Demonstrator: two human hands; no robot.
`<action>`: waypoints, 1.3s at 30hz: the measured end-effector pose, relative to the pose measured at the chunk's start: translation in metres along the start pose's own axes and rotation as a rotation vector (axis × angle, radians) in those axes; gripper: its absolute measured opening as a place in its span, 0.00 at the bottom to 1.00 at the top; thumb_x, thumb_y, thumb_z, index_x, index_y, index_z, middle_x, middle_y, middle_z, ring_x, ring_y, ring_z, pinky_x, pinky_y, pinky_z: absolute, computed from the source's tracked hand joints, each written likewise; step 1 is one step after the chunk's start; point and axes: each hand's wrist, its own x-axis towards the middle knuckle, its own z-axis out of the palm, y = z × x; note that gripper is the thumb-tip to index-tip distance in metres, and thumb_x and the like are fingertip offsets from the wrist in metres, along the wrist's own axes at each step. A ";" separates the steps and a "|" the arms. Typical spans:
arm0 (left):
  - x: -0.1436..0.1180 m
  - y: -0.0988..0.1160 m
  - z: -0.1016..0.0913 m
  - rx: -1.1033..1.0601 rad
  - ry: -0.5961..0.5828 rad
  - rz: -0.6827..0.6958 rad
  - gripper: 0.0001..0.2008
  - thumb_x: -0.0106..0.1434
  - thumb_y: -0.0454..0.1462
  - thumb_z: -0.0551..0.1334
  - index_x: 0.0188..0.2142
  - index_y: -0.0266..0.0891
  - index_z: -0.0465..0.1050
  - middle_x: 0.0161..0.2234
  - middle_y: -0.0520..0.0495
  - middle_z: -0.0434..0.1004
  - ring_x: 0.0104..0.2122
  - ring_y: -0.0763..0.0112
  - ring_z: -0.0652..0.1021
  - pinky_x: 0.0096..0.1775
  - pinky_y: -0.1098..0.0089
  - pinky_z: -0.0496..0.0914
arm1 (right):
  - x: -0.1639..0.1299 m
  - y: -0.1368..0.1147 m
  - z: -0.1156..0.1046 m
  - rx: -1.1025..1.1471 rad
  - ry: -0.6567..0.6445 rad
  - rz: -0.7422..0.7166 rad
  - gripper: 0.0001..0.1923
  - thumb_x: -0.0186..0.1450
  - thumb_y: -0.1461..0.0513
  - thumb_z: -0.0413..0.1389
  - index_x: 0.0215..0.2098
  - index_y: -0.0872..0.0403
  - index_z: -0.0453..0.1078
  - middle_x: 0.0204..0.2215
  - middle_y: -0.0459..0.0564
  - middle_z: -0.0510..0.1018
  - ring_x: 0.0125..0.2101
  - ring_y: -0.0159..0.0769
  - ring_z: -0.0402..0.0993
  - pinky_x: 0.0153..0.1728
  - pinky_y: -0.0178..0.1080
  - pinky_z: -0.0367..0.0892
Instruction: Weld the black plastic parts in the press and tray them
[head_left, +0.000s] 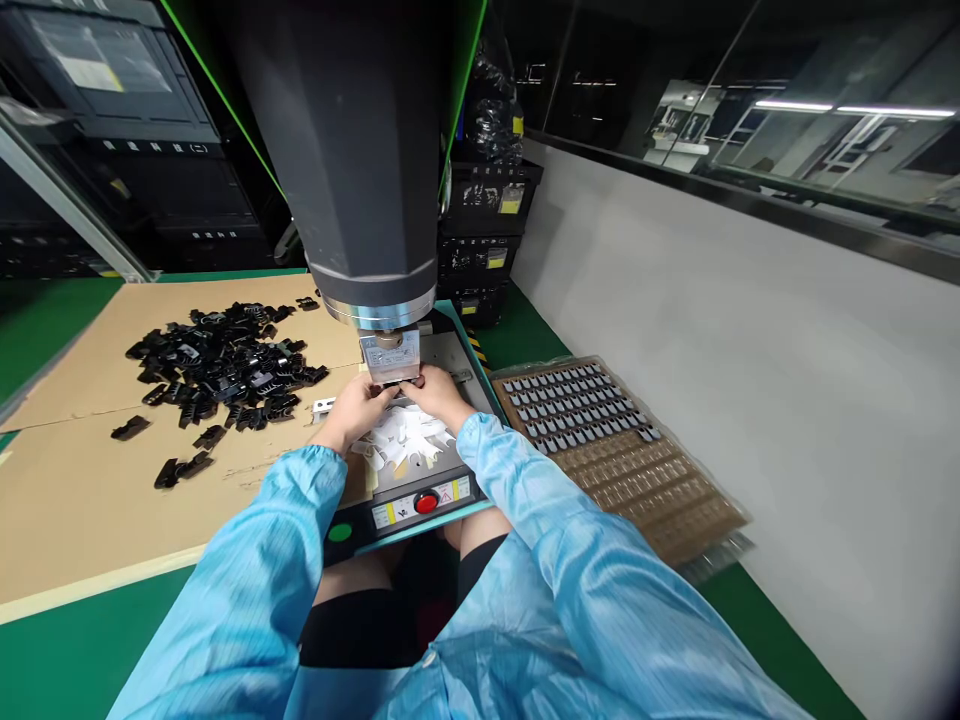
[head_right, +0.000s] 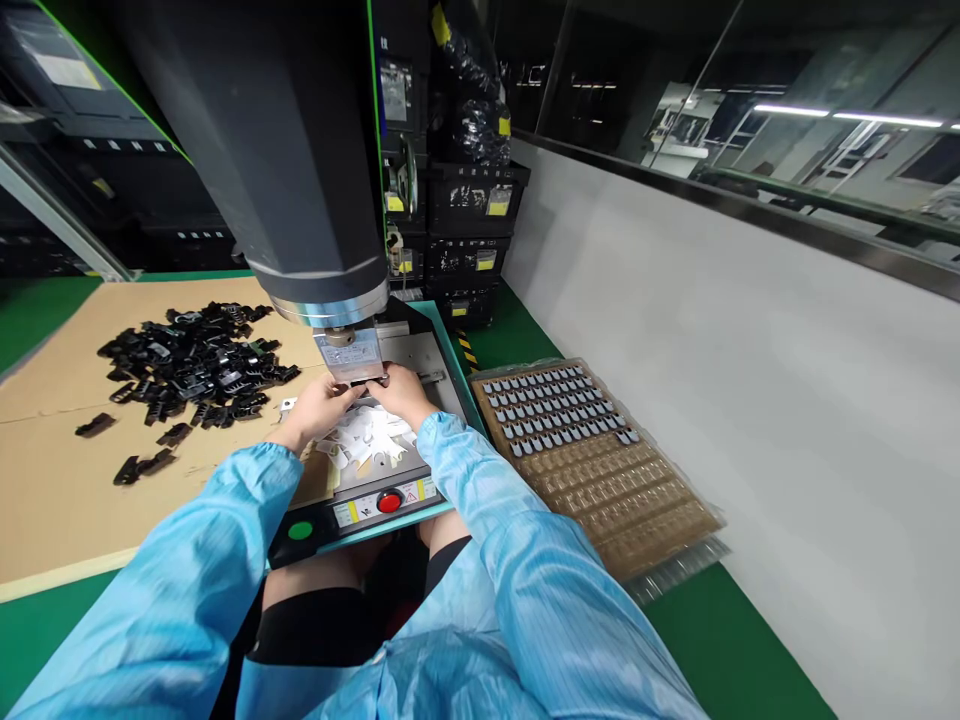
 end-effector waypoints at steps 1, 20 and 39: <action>-0.005 0.002 0.001 -0.054 0.012 -0.051 0.28 0.62 0.58 0.69 0.48 0.37 0.83 0.41 0.38 0.84 0.40 0.54 0.81 0.48 0.55 0.74 | -0.004 0.001 -0.001 0.080 0.013 0.023 0.06 0.67 0.60 0.65 0.40 0.54 0.80 0.31 0.48 0.83 0.36 0.40 0.81 0.43 0.38 0.74; -0.201 0.061 0.055 -0.740 0.196 -0.194 0.27 0.57 0.48 0.80 0.53 0.42 0.80 0.43 0.44 0.84 0.38 0.67 0.82 0.47 0.65 0.80 | -0.209 -0.028 0.006 0.738 0.063 -0.024 0.18 0.67 0.61 0.63 0.56 0.50 0.75 0.50 0.53 0.84 0.49 0.40 0.84 0.55 0.46 0.79; -0.208 0.060 0.052 -1.006 0.109 -0.293 0.22 0.60 0.47 0.79 0.47 0.41 0.76 0.44 0.44 0.85 0.34 0.68 0.83 0.37 0.69 0.80 | -0.222 -0.037 -0.003 0.864 0.085 -0.009 0.23 0.74 0.54 0.61 0.65 0.47 0.69 0.54 0.54 0.83 0.52 0.42 0.82 0.55 0.48 0.78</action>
